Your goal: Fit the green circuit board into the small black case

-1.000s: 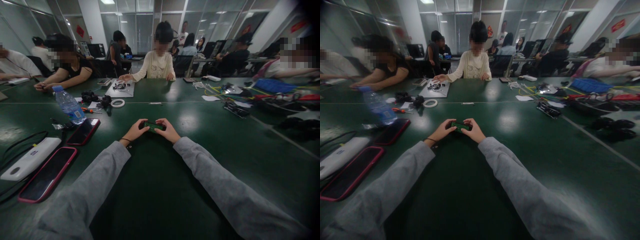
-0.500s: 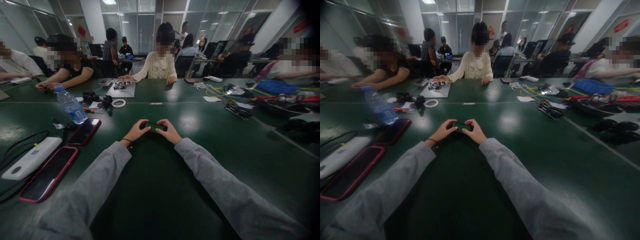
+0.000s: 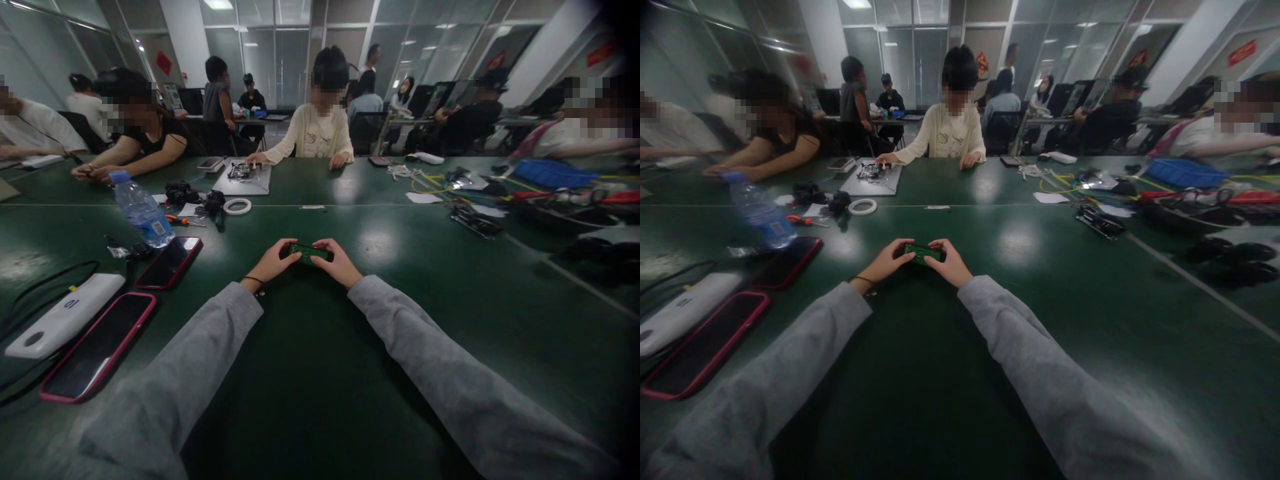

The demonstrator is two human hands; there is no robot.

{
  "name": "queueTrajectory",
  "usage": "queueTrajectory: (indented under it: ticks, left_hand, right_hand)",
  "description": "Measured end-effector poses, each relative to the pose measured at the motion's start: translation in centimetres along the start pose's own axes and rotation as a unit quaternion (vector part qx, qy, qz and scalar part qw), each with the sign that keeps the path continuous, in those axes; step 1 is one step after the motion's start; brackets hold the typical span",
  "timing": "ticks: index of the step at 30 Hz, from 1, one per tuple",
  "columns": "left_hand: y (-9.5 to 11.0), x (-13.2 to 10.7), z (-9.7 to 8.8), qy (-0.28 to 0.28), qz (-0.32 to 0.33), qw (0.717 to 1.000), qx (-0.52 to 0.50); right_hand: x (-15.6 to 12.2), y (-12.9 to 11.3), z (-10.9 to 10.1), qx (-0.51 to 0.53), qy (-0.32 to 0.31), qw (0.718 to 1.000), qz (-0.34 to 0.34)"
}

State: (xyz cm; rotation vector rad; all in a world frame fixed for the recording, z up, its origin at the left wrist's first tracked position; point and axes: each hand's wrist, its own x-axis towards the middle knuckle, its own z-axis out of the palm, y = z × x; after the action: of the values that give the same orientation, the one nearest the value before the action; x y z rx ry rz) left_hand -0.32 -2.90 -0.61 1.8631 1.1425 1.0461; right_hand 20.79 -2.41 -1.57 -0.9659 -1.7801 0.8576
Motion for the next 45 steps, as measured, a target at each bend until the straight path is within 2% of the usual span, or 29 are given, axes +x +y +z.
queueTrajectory:
  ticks: [11,18,24,28,31,33,36,39,42,45]
  left_hand:
    - [-0.4,0.1,0.0,0.008,0.008,1.0,0.002]
    - [-0.5,0.1,0.0,0.024,0.029,0.999,-0.022]
    - [-0.8,0.2,0.1,0.038,0.04,0.998,-0.015]
    - [-1.4,0.3,-0.1,0.101,0.023,0.994,0.033]
    - [-2.0,0.4,-0.4,0.178,-0.006,0.981,0.08]
    - [-2.3,0.5,-0.6,0.203,-0.026,0.975,0.082]
    - [-2.3,0.5,-0.6,0.188,-0.04,0.98,0.06]
    - [-2.1,0.5,-0.4,0.151,-0.024,0.988,0.026]
    - [-1.7,0.4,-0.2,0.112,-0.002,0.994,-0.008]
    - [-1.5,0.4,-0.1,0.085,0.016,0.996,-0.02]
  right_hand:
    - [-0.2,-0.3,0.1,-0.019,-0.004,0.999,-0.026]
    - [-0.5,-0.9,0.2,-0.157,0.018,0.983,-0.091]
    - [-0.6,-1.0,0.3,-0.182,0.02,0.977,-0.105]
    - [-0.6,-1.5,0.4,-0.154,-0.002,0.984,-0.091]
    - [-0.7,-1.9,0.6,-0.104,-0.042,0.992,-0.057]
    - [-0.9,-2.0,0.8,-0.086,-0.069,0.992,-0.055]
    - [-1.0,-2.0,0.9,-0.109,-0.092,0.987,-0.078]
    - [-1.0,-1.7,0.7,-0.114,-0.093,0.985,-0.086]
    - [-0.6,-1.3,0.3,-0.077,-0.086,0.991,-0.063]
    - [-0.4,-1.0,-0.1,-0.051,-0.107,0.992,-0.045]
